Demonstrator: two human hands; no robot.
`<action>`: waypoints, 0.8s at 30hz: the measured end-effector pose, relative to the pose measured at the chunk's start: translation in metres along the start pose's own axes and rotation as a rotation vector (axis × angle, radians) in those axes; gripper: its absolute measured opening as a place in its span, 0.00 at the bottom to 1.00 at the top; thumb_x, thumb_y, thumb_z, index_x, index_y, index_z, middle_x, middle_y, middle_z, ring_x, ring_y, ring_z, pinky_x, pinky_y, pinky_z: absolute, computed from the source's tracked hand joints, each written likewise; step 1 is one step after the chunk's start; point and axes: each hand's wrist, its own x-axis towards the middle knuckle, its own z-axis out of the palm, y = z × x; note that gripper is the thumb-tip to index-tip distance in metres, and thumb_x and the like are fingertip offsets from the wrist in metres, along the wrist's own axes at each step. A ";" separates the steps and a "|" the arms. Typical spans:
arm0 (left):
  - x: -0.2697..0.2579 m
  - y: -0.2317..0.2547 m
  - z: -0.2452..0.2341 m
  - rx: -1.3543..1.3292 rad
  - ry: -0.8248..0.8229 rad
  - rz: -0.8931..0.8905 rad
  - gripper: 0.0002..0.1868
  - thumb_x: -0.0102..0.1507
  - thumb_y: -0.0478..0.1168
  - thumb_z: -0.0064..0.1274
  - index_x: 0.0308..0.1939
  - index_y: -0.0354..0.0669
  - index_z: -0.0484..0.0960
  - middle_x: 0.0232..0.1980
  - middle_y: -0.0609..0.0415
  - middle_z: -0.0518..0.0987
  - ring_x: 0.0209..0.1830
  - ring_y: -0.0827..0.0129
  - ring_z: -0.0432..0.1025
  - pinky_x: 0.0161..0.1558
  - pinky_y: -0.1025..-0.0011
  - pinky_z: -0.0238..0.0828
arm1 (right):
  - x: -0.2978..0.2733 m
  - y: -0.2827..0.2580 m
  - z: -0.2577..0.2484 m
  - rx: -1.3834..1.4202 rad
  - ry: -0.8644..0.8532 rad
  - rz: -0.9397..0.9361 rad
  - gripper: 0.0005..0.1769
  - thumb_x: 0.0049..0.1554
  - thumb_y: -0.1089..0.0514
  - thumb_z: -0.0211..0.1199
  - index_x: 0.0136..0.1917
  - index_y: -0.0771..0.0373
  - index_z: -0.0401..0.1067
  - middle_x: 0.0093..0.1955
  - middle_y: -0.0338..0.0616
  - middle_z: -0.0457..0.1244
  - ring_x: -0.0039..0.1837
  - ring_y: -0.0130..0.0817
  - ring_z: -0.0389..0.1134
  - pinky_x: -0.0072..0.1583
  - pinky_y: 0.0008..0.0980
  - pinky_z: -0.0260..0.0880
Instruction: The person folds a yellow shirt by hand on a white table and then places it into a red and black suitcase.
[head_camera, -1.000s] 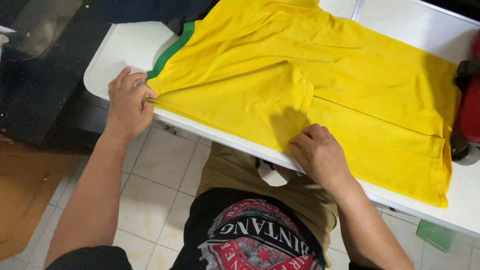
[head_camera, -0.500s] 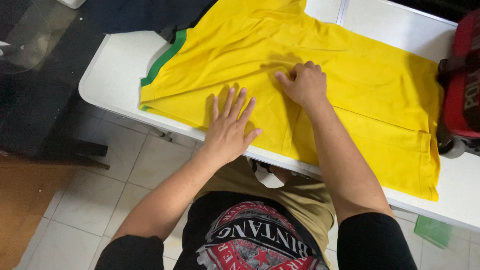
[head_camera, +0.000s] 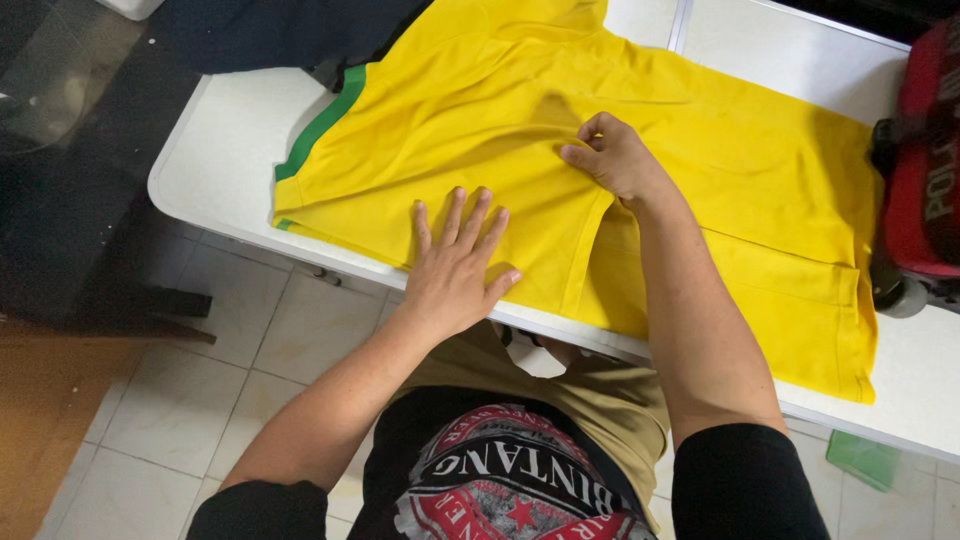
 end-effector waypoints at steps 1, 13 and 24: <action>0.000 0.000 0.000 -0.005 0.004 0.001 0.42 0.66 0.65 0.43 0.78 0.46 0.58 0.83 0.45 0.48 0.83 0.46 0.36 0.71 0.28 0.22 | 0.003 0.004 -0.001 0.098 0.009 -0.049 0.14 0.59 0.61 0.68 0.54 0.65 0.67 0.53 0.47 0.69 0.50 0.24 0.68 0.50 0.25 0.70; -0.001 0.002 -0.006 0.025 -0.033 0.002 0.40 0.66 0.64 0.44 0.76 0.45 0.62 0.83 0.43 0.49 0.84 0.45 0.37 0.71 0.26 0.23 | -0.126 -0.032 0.069 -0.585 0.118 -0.763 0.28 0.59 0.53 0.67 0.70 0.60 0.65 0.76 0.53 0.59 0.79 0.54 0.57 0.75 0.51 0.57; 0.002 -0.002 0.004 0.014 0.053 0.049 0.43 0.67 0.66 0.41 0.78 0.43 0.60 0.82 0.41 0.49 0.83 0.44 0.37 0.70 0.26 0.21 | -0.125 0.069 -0.095 -0.929 0.428 -0.139 0.32 0.71 0.45 0.46 0.82 0.62 0.55 0.85 0.56 0.46 0.86 0.57 0.42 0.79 0.65 0.40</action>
